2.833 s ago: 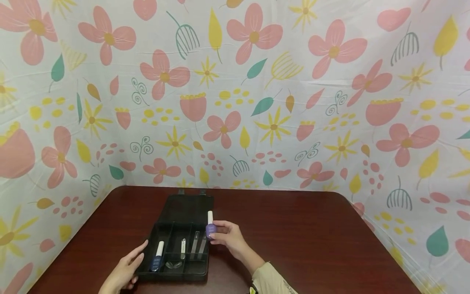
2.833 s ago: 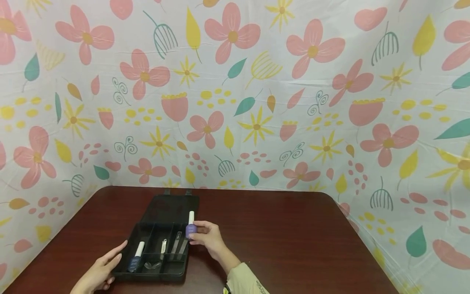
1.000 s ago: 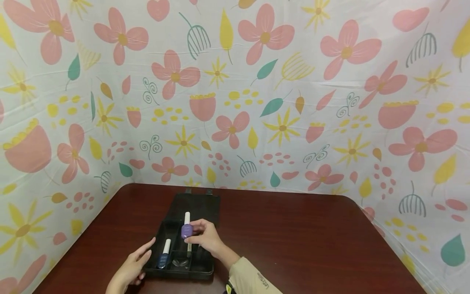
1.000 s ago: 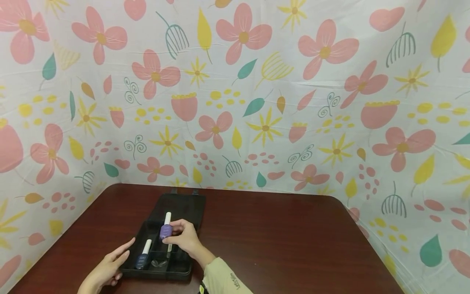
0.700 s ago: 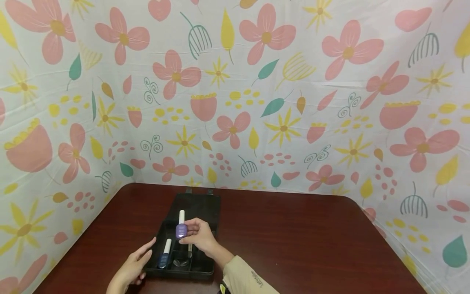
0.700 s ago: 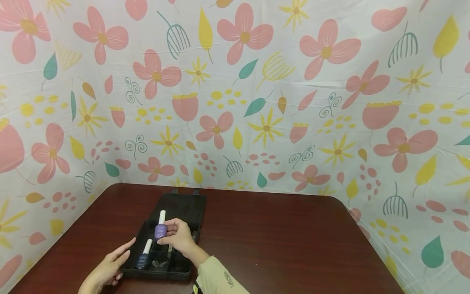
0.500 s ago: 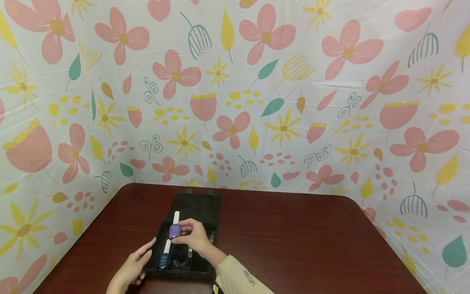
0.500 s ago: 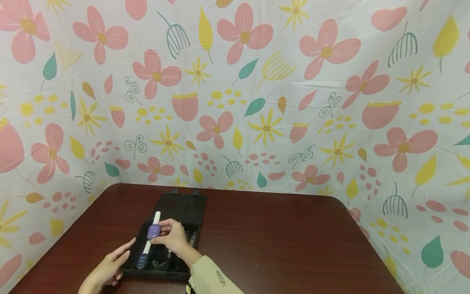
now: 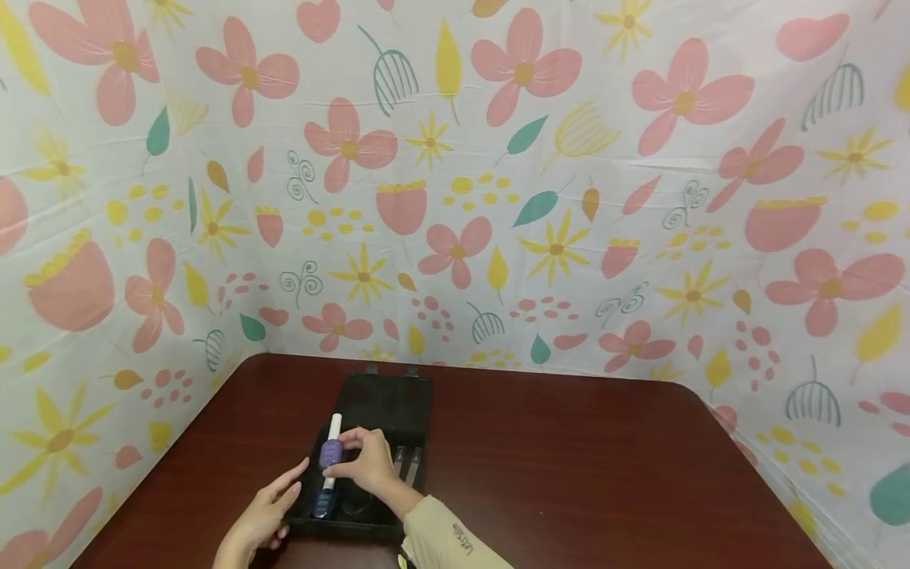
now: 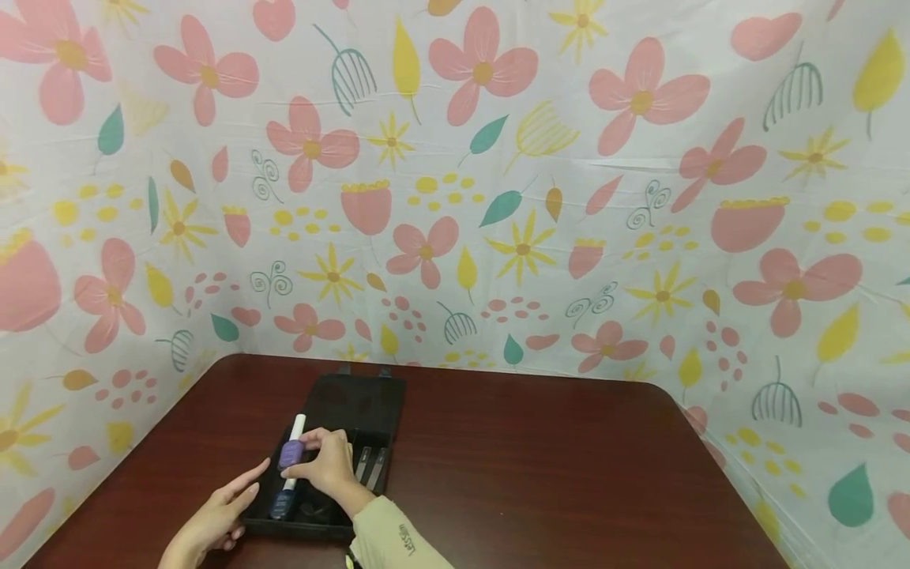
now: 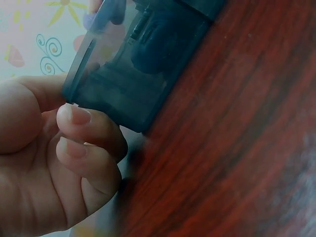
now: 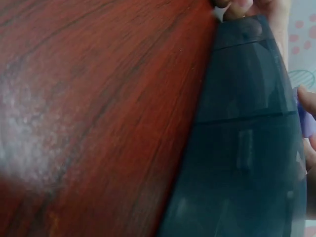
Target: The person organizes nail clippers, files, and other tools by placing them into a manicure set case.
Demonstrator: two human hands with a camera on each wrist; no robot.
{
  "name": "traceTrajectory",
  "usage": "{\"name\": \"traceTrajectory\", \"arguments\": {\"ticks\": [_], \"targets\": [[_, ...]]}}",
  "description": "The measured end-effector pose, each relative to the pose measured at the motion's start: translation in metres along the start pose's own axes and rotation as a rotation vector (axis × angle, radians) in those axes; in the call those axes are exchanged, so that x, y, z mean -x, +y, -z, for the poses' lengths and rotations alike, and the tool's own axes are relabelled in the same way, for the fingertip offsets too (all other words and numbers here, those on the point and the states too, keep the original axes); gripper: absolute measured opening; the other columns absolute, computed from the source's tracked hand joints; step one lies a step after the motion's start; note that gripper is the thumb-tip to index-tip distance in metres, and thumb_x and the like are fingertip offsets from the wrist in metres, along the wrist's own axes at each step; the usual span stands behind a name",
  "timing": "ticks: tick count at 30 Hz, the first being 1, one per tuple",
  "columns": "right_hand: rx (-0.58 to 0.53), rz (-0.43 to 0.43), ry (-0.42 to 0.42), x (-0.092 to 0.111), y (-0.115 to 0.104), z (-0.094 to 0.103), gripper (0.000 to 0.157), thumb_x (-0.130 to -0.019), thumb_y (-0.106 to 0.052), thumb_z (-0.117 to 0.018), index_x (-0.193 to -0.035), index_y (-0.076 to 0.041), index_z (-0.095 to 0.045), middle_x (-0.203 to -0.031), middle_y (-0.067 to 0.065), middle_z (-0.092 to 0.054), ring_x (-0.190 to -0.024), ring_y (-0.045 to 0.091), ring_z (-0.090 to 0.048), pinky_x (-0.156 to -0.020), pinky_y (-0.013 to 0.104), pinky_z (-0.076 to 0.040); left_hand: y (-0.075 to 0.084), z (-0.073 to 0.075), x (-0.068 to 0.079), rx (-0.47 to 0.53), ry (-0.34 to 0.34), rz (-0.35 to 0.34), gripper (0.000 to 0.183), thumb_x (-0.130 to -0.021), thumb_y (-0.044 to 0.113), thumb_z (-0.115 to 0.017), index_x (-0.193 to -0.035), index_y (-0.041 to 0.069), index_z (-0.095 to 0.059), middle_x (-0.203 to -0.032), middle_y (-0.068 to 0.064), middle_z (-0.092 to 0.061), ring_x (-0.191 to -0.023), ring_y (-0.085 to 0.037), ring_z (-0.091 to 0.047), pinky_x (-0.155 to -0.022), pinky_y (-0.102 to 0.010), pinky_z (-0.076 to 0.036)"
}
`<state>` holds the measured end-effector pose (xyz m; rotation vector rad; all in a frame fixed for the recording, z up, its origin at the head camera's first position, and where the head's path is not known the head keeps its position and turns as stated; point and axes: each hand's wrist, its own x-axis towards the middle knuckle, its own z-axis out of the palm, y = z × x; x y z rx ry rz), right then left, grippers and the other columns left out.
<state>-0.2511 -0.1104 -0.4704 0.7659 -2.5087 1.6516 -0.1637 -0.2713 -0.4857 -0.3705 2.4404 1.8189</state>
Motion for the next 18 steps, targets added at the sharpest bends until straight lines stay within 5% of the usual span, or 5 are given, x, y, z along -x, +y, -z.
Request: {"name": "traceTrajectory", "arguments": {"ticks": [12,18], "targets": [[0.306,0.030,-0.050,0.0020,-0.0014,-0.0022,0.038,-0.056,-0.030,-0.085,-0.087,-0.014,-0.070,-0.079,-0.010,-0.060,-0.080,0.008,-0.042,-0.072,0.027,-0.035,-0.0033,0.0005,-0.0030,0.003,-0.006,0.001,0.045,-0.096,0.019,-0.042,-0.140,0.014,-0.033,-0.108,-0.023,-0.050,-0.042,-0.012,-0.037,-0.038,-0.025,-0.035],[0.367,0.035,-0.040,0.0027,-0.0021,-0.0048,0.035,-0.057,-0.029,-0.085,-0.085,-0.014,-0.070,-0.078,-0.010,-0.060,-0.078,0.008,-0.043,-0.070,0.026,-0.034,-0.0030,0.0004,-0.0036,0.007,-0.009,0.025,0.045,-0.096,0.020,-0.041,-0.140,0.015,-0.033,-0.110,-0.022,-0.049,-0.042,-0.011,-0.037,-0.039,-0.025,-0.036]]}}
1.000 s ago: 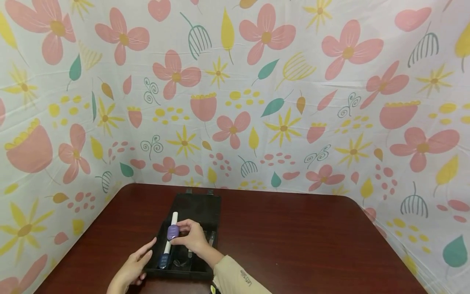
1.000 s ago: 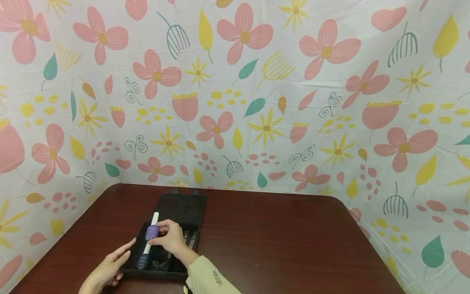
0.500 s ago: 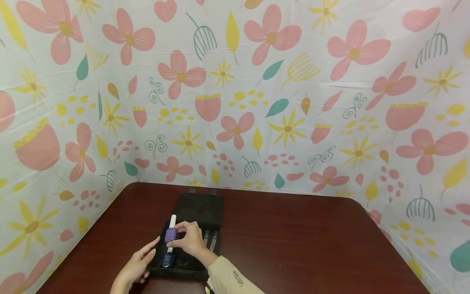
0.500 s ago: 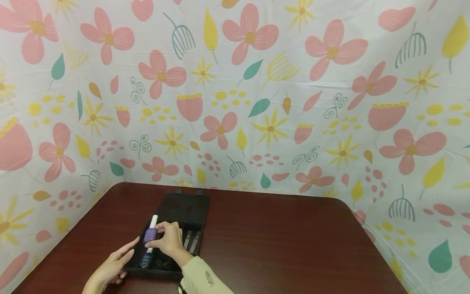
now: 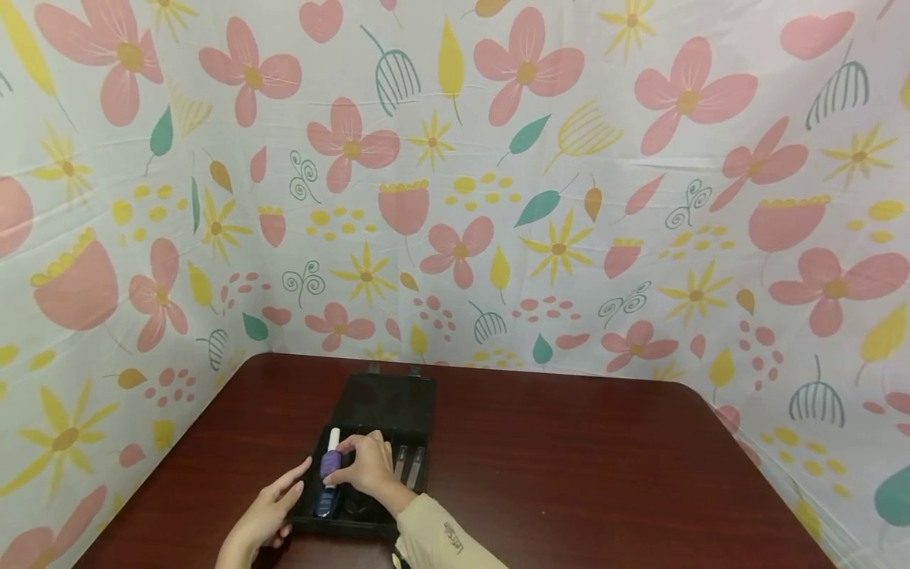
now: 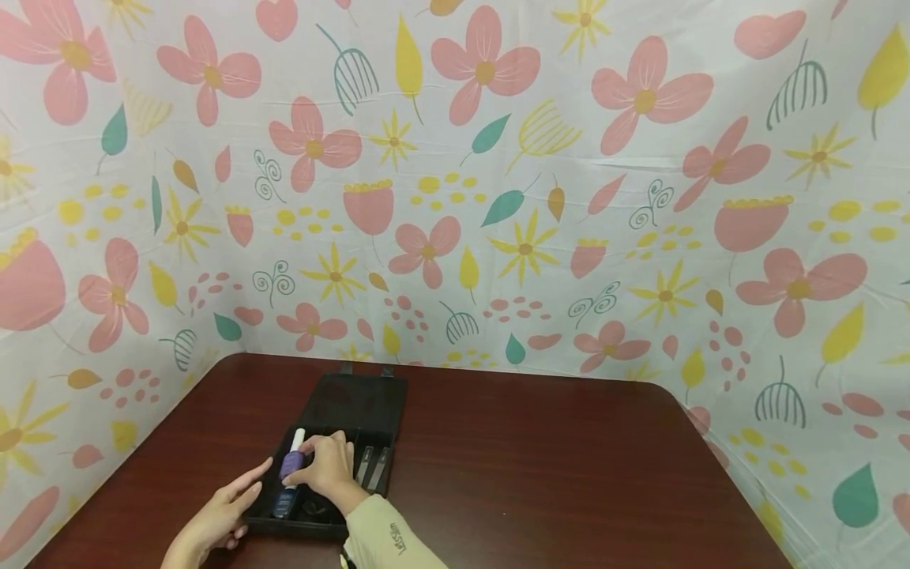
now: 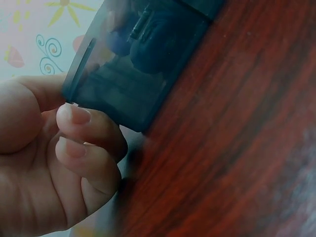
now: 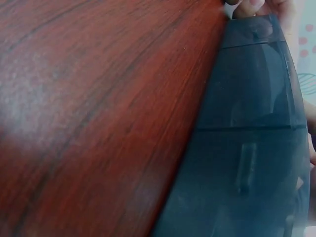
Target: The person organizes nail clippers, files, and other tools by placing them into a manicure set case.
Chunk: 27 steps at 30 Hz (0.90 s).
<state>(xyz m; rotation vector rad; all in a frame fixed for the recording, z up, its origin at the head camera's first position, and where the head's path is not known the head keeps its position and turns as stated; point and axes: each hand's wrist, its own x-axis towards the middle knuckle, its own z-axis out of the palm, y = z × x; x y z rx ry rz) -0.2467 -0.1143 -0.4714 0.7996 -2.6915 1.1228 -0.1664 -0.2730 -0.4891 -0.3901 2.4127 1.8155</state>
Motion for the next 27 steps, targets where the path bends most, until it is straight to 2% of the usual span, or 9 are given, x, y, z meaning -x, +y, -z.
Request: {"name": "traceTrajectory", "arguments": {"ticks": [5,10,15,19,22,27], "targets": [[0.082,0.036,0.036,-0.001,0.003,-0.002,0.019,-0.061,-0.029,-0.082,-0.072,-0.017,-0.072,-0.067,-0.013,-0.058,-0.074,0.007,-0.043,-0.065,0.023,-0.031,0.001,-0.002,0.002,0.000,-0.011,-0.013,0.045,-0.096,0.020,-0.042,-0.140,0.015,-0.032,-0.114,-0.027,-0.045,-0.042,-0.012,-0.037,-0.039,-0.025,-0.036],[0.116,0.107,0.021,-0.001,0.007,0.000,0.014,-0.065,-0.030,-0.079,-0.073,-0.019,-0.075,-0.070,-0.014,-0.062,-0.076,0.006,-0.043,-0.065,0.021,-0.031,0.003,-0.004,0.003,0.008,-0.019,-0.031,0.045,-0.096,0.019,-0.042,-0.140,0.014,-0.033,-0.119,-0.030,-0.040,-0.043,-0.012,-0.037,-0.038,-0.025,-0.035],[0.007,0.200,0.044,0.001,0.012,0.004,0.019,-0.067,-0.023,-0.079,-0.080,-0.010,-0.074,-0.086,-0.004,-0.067,-0.077,0.008,-0.045,-0.071,0.023,-0.037,0.004,-0.005,0.003,0.006,-0.016,-0.028,0.045,-0.096,0.019,-0.042,-0.140,0.014,-0.033,-0.118,-0.029,-0.042,-0.042,-0.012,-0.037,-0.038,-0.025,-0.035],[-0.060,0.262,0.076,0.000,0.016,0.005,0.023,-0.066,-0.019,-0.080,-0.083,-0.005,-0.073,-0.089,0.001,-0.067,-0.077,0.008,-0.047,-0.071,0.019,-0.038,0.004,-0.004,0.002,0.002,-0.008,-0.023,0.045,-0.096,0.019,-0.042,-0.140,0.014,-0.034,-0.119,-0.029,-0.041,-0.042,-0.012,-0.037,-0.038,-0.025,-0.035],[-0.087,0.280,0.082,0.000,0.018,0.006,0.026,-0.065,-0.017,-0.080,-0.086,-0.003,-0.072,-0.089,0.002,-0.067,-0.078,0.008,-0.047,-0.071,0.016,-0.037,0.004,-0.004,0.002,-0.003,-0.005,-0.021,0.045,-0.096,0.018,-0.041,-0.140,0.014,-0.034,-0.119,-0.029,-0.041,-0.042,-0.012,-0.037,-0.038,-0.025,-0.035],[-0.144,0.271,0.071,0.001,0.018,0.010,0.028,-0.066,-0.016,-0.079,-0.090,-0.002,-0.071,-0.091,0.003,-0.067,-0.083,0.009,-0.048,-0.074,0.019,-0.037,0.002,-0.003,0.002,-0.012,0.005,-0.024,0.044,-0.096,0.017,-0.042,-0.139,0.014,-0.035,-0.114,-0.027,-0.045,-0.042,-0.012,-0.037,-0.038,-0.025,-0.035]]}}
